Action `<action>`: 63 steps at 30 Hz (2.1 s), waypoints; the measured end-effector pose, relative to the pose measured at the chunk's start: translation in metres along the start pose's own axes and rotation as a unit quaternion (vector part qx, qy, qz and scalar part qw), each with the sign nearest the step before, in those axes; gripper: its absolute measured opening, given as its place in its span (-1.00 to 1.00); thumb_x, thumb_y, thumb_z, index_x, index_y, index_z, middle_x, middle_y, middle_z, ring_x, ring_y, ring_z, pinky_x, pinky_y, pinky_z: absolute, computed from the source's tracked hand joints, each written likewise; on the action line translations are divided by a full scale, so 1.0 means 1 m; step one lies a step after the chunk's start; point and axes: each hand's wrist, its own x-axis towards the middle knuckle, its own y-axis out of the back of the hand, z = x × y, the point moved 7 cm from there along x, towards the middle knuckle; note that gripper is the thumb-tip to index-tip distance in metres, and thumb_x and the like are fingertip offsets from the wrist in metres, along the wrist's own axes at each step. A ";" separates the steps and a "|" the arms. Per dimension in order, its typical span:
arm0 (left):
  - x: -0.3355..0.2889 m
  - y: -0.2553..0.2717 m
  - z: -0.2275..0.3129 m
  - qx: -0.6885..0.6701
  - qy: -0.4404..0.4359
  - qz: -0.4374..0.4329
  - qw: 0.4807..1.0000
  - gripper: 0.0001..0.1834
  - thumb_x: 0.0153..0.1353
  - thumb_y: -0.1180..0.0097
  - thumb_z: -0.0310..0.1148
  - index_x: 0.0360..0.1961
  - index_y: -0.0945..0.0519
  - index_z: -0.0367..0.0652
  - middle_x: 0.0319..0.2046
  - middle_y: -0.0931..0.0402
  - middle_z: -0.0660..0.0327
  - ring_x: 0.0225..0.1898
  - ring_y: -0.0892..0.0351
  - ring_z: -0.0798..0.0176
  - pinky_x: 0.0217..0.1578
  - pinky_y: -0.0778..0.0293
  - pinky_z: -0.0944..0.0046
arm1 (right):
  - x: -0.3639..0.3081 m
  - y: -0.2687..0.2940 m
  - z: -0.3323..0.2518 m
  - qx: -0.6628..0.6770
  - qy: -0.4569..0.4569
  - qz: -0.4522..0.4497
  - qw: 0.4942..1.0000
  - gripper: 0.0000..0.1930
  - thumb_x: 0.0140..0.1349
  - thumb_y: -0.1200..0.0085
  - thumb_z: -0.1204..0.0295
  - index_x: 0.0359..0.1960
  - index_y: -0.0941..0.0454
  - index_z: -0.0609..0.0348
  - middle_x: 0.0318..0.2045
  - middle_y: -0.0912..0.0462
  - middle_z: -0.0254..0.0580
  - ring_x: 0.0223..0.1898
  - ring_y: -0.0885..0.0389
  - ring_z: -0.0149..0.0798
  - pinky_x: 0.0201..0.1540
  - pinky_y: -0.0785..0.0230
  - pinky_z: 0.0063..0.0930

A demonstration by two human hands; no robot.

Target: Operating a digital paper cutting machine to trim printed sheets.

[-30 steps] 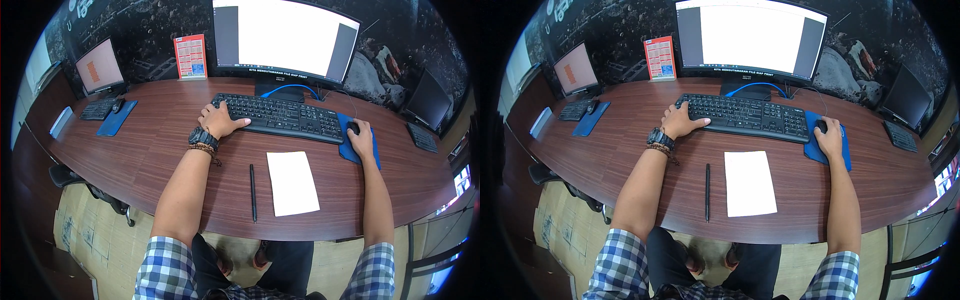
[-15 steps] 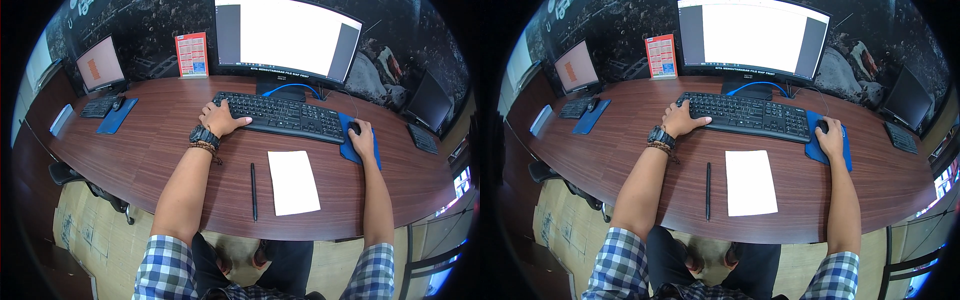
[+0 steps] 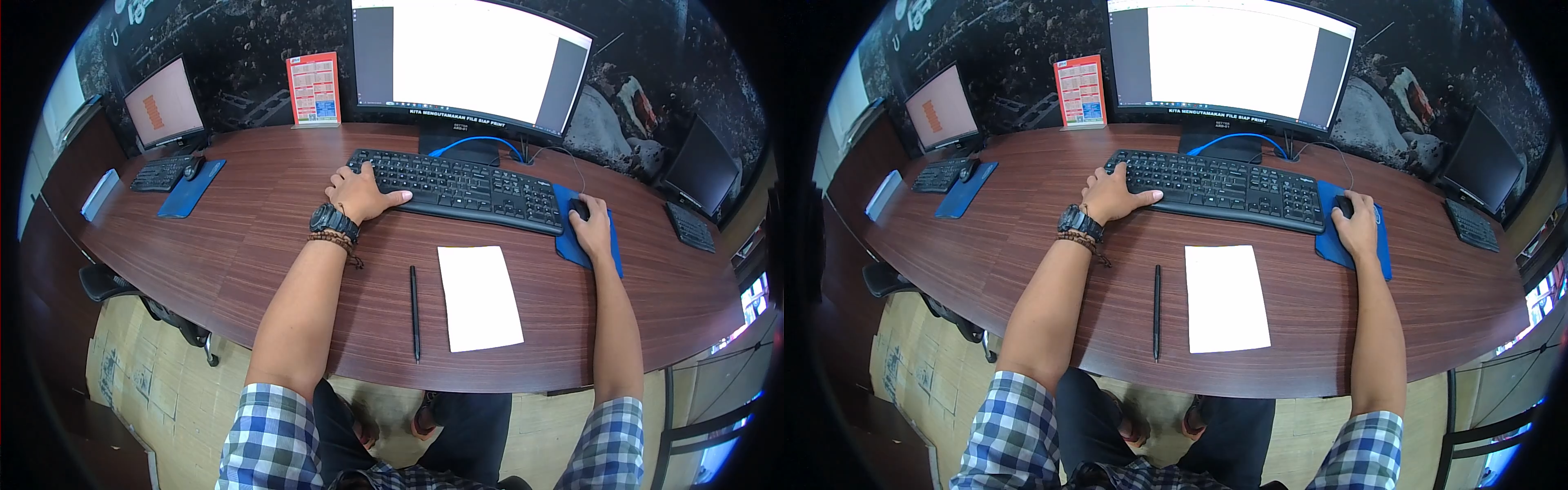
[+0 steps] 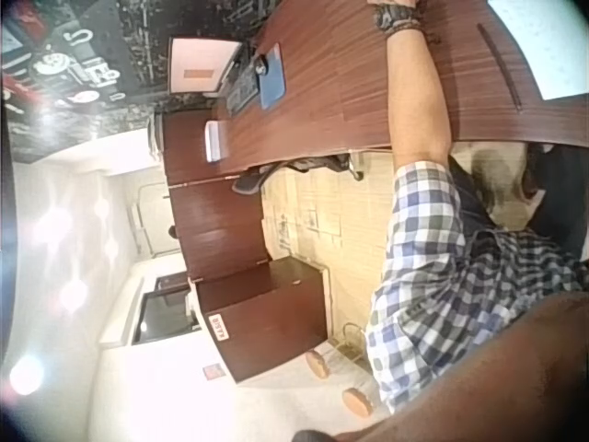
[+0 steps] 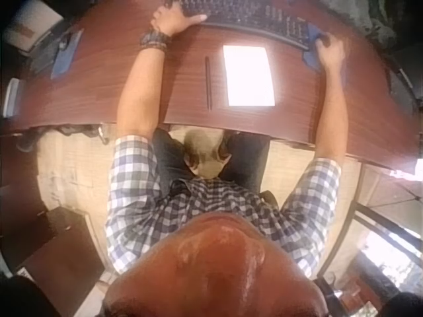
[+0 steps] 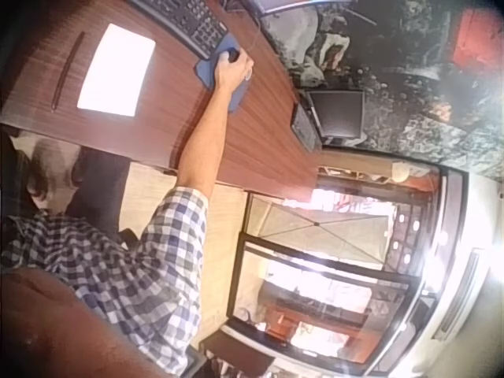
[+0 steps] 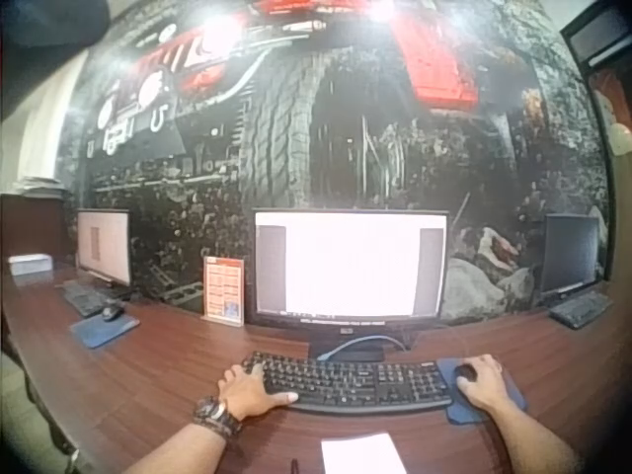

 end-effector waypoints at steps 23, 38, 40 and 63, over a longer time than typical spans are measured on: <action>-0.001 -0.001 0.001 -0.020 0.007 -0.016 1.000 0.19 -0.04 -0.24 0.47 0.39 -0.27 -0.25 0.29 -0.18 -0.37 0.37 -0.11 -0.39 0.28 -0.16 -0.28 | -0.001 0.001 0.001 0.005 -0.011 0.010 1.000 -0.51 0.13 -0.20 0.30 0.12 -0.56 0.19 0.09 -0.50 0.04 0.13 -0.50 0.08 0.21 -0.35 -0.16; 0.002 -0.003 -0.001 -0.017 0.009 -0.012 1.000 0.20 -0.04 -0.24 0.48 0.40 -0.27 -0.25 0.28 -0.20 -0.38 0.36 -0.14 -0.39 0.27 -0.17 -0.28 | 0.001 0.000 0.006 -0.001 -0.033 0.000 0.999 -0.56 0.17 -0.21 0.26 0.08 -0.59 0.14 0.08 -0.49 0.04 0.14 -0.50 0.09 0.21 -0.35 -0.16; 0.001 -0.003 0.000 -0.014 0.010 -0.013 1.000 0.20 -0.05 -0.23 0.48 0.40 -0.27 -0.25 0.28 -0.19 -0.37 0.35 -0.15 -0.39 0.27 -0.17 -0.27 | 0.000 0.001 0.006 0.003 -0.031 0.014 0.999 -0.55 0.15 -0.21 0.27 0.08 -0.59 0.14 0.07 -0.49 0.04 0.14 -0.50 0.09 0.21 -0.35 -0.16; -0.001 -0.001 0.000 -0.020 0.008 -0.011 1.000 0.18 -0.04 -0.23 0.48 0.39 -0.28 -0.24 0.29 -0.18 -0.37 0.36 -0.13 -0.39 0.28 -0.17 -0.27 | -0.001 0.001 -0.006 0.023 0.013 -0.013 1.000 -0.59 0.12 -0.20 0.31 0.02 -0.62 0.14 0.03 -0.52 0.01 0.11 -0.52 0.06 0.20 -0.35 -0.19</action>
